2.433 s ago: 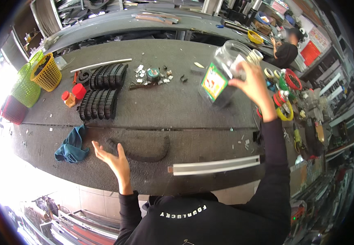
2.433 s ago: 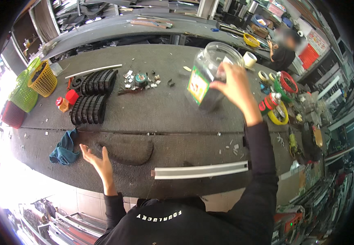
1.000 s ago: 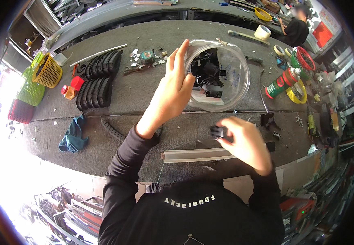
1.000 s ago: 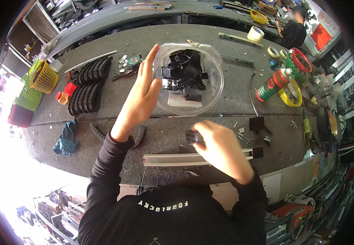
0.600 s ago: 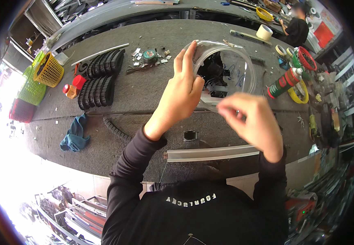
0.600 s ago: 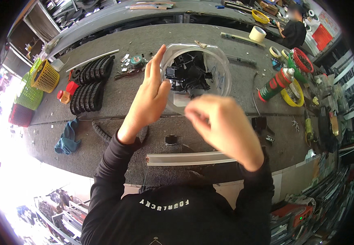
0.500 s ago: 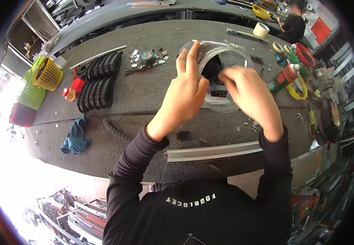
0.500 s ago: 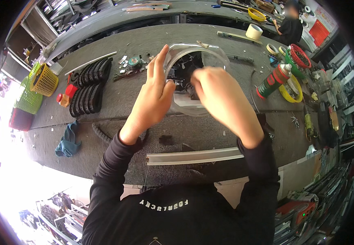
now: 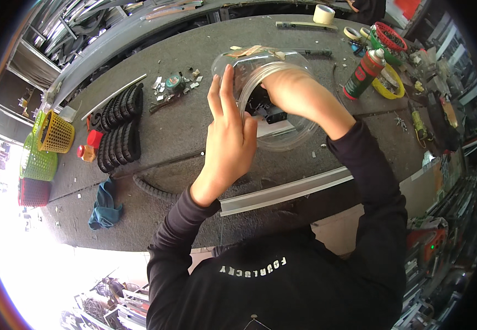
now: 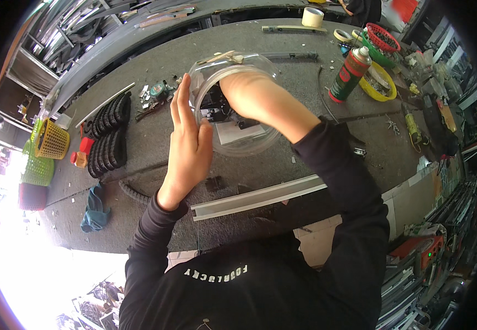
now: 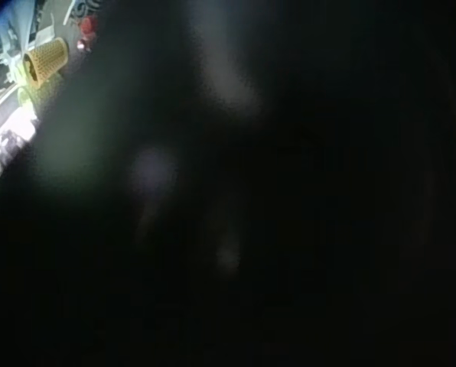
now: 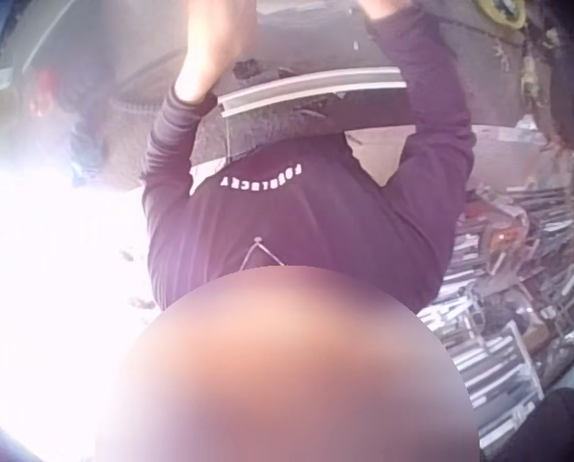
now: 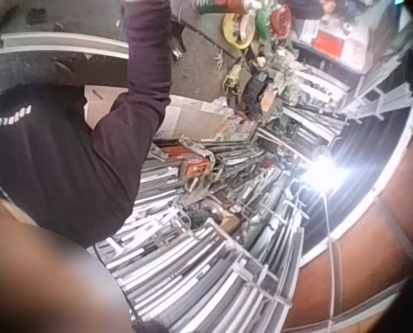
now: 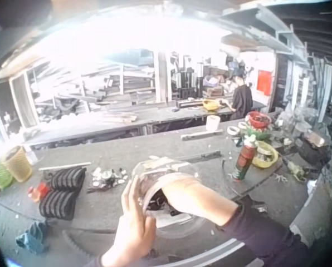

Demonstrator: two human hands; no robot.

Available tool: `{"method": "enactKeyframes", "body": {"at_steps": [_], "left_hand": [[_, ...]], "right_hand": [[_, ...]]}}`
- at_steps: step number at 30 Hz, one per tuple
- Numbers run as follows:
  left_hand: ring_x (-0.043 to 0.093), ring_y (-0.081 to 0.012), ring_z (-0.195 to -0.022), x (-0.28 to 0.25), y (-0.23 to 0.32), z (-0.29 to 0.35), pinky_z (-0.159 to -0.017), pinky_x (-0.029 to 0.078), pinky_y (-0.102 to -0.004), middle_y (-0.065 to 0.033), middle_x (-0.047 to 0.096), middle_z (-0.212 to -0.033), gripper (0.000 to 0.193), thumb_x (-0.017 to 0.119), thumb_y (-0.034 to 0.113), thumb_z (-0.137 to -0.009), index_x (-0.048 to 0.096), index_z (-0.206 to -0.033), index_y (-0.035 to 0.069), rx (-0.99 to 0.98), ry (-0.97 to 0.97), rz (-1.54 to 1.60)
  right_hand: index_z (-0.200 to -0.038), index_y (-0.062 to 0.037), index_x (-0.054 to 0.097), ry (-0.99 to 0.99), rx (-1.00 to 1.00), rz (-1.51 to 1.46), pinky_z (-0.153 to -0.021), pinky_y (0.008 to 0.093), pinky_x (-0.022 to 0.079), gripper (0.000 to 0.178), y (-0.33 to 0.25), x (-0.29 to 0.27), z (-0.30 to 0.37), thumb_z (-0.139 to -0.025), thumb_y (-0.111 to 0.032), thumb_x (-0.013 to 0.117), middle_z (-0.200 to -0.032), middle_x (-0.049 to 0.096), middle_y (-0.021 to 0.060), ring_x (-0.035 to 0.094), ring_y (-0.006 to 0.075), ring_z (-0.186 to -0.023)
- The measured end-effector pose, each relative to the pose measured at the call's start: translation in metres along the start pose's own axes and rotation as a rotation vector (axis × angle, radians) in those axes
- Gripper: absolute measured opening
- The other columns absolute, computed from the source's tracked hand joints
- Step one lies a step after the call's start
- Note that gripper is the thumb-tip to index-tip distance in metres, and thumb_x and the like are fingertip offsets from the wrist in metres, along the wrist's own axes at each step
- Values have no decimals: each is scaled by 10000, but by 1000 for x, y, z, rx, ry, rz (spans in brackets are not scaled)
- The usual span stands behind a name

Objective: The person retrieves a black plastic component from a clear container, then uses a cordless drill to fasten it to a white aluminum profile. The person also uses a screwdriver to adjust the assembly and places the finished piece on the workbench.

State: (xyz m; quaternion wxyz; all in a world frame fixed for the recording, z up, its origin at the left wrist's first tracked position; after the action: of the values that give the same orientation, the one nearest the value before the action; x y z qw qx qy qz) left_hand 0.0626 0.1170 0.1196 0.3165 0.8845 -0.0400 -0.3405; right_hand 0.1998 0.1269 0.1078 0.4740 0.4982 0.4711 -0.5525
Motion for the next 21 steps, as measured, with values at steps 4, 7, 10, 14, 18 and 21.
{"method": "enactKeyframes", "body": {"at_steps": [4,7,10,14,18,21], "left_hand": [[681,-493,-844,0,-3,7,-699,589,-465,-415,232,-1515,822,471,-5,-865,99,-1598,35,39,21,14],[680,-494,-841,0,-4,10,-693,584,-466,-405,222,-1530,828,464,-26,-862,95,-1600,36,51,31,25],[677,-500,-840,0,-2,12,-689,578,-471,-402,218,-1535,823,460,-29,-865,96,-1600,37,66,43,18],[671,-510,-837,1,-3,8,-685,577,-472,-399,235,-1526,797,459,-10,-885,103,-1597,33,31,30,6],[665,-523,-884,-7,-8,-7,-735,581,-484,-390,279,-1498,758,468,30,-914,117,-1587,16,0,25,-16],[655,-531,-949,-13,-9,-18,-805,574,-493,-395,305,-1472,742,488,59,-921,135,-1568,-26,-31,23,-39]], "right_hand": [[-1001,26,719,-76,166,30,-783,422,586,181,5,20,14,-850,5,622,-992,735,217,729,345,-947],[-896,16,754,-209,199,43,-774,404,594,131,3,39,14,-860,0,630,-936,749,209,745,334,-914],[-858,4,759,-233,156,10,-744,410,592,96,-2,47,14,-855,-73,702,-887,743,211,746,337,-894],[-849,23,742,-83,114,26,-744,403,586,171,-7,38,25,-843,-147,757,-864,740,196,741,344,-870],[-875,65,692,398,5,-77,-709,392,572,188,-18,-21,58,-820,-98,769,-828,733,184,723,349,-773],[-983,73,666,316,-20,-626,-640,296,525,217,-7,-41,79,-837,-50,767,-786,715,137,689,166,-681]]}}
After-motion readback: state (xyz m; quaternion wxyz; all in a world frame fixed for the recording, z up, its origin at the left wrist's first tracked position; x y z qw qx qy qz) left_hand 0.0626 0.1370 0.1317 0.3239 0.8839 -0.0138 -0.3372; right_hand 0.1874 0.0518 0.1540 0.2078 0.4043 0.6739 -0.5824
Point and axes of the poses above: each hand's wrist, its own z-axis away from the middle knuckle, its own x-axis out of the palm, y = z × x, the point moved 9 cm from there along -z, towards the middle knuckle
